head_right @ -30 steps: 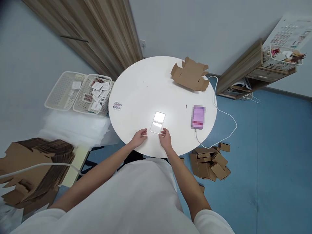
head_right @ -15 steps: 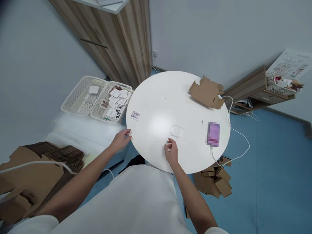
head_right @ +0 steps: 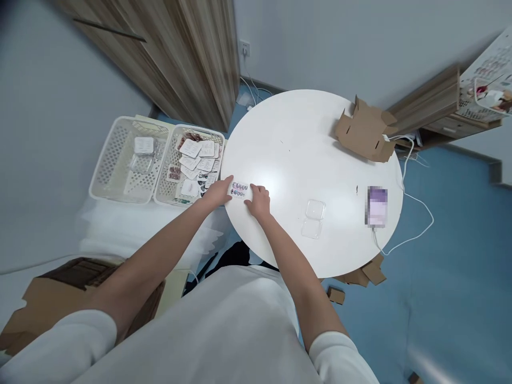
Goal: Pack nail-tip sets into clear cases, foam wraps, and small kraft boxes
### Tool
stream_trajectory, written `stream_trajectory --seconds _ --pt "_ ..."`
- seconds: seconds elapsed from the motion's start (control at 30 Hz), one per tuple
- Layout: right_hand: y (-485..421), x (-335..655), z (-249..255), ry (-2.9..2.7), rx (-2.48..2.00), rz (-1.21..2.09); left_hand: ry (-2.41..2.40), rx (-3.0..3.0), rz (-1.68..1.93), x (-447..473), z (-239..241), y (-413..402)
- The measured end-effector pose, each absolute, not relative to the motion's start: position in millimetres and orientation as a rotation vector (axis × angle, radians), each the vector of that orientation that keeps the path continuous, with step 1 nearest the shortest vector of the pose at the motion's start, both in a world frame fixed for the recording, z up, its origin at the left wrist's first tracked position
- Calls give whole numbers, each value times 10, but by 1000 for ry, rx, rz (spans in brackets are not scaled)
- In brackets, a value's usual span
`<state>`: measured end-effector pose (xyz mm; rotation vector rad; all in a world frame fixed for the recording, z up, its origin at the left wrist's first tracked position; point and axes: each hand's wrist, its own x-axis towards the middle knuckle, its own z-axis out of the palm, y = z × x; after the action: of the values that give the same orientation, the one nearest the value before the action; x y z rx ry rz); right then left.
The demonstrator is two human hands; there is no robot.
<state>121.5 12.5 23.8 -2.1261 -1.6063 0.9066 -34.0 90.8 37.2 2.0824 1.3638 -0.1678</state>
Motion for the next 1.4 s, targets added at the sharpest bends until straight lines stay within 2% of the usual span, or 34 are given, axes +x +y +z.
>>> stream_trajectory --seconds 0.43,0.77,1.07,1.4 --pt "264 1010 114 -1526 -2334 835 1379 2068 -183 -318 356 855" --pt "86 1242 272 -1707 -1971 897 1270 2104 42 -350 470 668" --pt "-807 2094 609 -1728 -1750 825 1033 2146 205 261 767 -35" --pt "-1806 3091 384 -1510 -1907 845 819 2261 147 1272 572 -747"
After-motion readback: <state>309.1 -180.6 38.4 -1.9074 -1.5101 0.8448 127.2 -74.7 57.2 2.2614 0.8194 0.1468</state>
